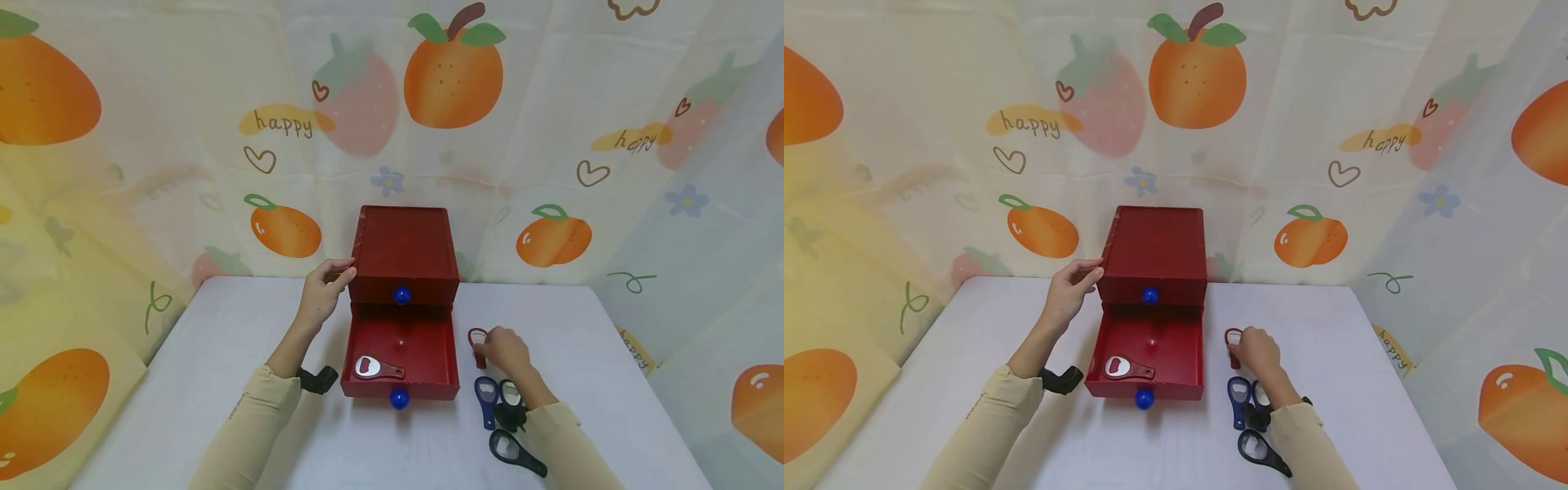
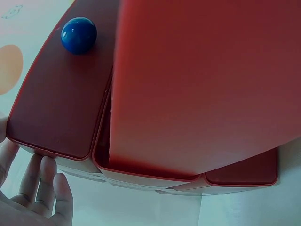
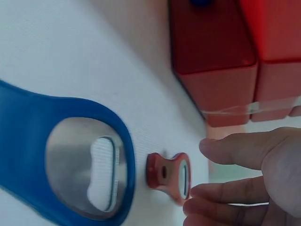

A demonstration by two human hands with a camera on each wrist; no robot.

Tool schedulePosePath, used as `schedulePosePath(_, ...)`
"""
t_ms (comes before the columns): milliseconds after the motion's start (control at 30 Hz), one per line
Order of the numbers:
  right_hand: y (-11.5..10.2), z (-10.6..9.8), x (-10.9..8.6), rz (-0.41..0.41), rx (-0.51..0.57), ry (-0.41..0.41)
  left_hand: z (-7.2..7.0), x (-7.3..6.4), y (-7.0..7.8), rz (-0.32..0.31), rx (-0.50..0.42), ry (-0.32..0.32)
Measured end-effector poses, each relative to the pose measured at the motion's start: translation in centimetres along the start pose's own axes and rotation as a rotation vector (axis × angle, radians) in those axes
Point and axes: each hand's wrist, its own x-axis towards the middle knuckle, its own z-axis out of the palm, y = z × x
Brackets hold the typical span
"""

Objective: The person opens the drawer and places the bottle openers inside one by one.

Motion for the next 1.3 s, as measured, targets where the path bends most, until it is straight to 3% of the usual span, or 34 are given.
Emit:
schedulePosePath(200,-0.1,0.7,-0.3,0.026,-0.008,-0.009,0.0,-0.1,0.1,-0.002,0.000,0.002)
schedulePosePath(700,0.0,2.0,-0.3,-0.011,-0.125,0.101,0.0,0.0,-0.1,-0.002,-0.001,-0.004)
schedulePosePath(1300,0.3,2.0,-0.6,-0.009,-0.048,0.111,0.0,0.0,0.0,-0.006,-0.002,-0.015)
